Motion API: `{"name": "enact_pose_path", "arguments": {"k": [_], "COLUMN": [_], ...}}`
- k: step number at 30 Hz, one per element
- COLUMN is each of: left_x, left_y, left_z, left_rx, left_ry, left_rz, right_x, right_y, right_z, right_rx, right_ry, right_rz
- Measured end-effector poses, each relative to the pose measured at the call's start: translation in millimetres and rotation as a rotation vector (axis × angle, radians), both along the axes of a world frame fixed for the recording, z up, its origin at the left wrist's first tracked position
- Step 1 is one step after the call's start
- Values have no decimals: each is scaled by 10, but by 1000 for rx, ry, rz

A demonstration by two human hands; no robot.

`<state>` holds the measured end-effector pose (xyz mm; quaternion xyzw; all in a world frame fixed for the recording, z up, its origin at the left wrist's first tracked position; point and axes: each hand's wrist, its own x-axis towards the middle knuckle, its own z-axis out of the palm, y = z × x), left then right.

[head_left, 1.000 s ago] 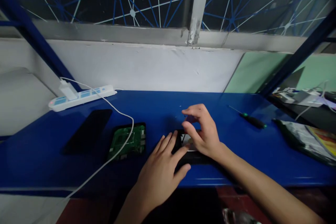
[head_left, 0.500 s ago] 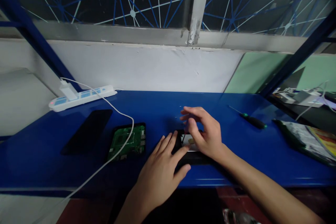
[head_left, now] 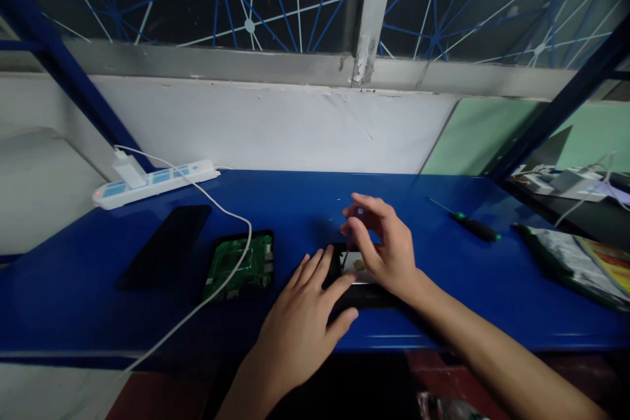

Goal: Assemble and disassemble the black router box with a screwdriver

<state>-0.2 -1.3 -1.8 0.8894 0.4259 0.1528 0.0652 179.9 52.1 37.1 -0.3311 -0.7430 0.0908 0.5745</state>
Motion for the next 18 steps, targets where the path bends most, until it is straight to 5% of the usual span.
{"name": "enact_pose_path", "arguments": {"k": [6, 18], "left_x": [-1, -2], "left_y": [-6, -8], "left_z": [10, 5], "left_rx": [-10, 2], "left_ry": [-17, -39], "left_rz": [-3, -6], "right_x": [38, 22], "right_y": [-28, 4], "right_z": [-4, 41], "right_rx": [-58, 124], "right_ry": [-22, -97], "right_rz": [130, -69]}}
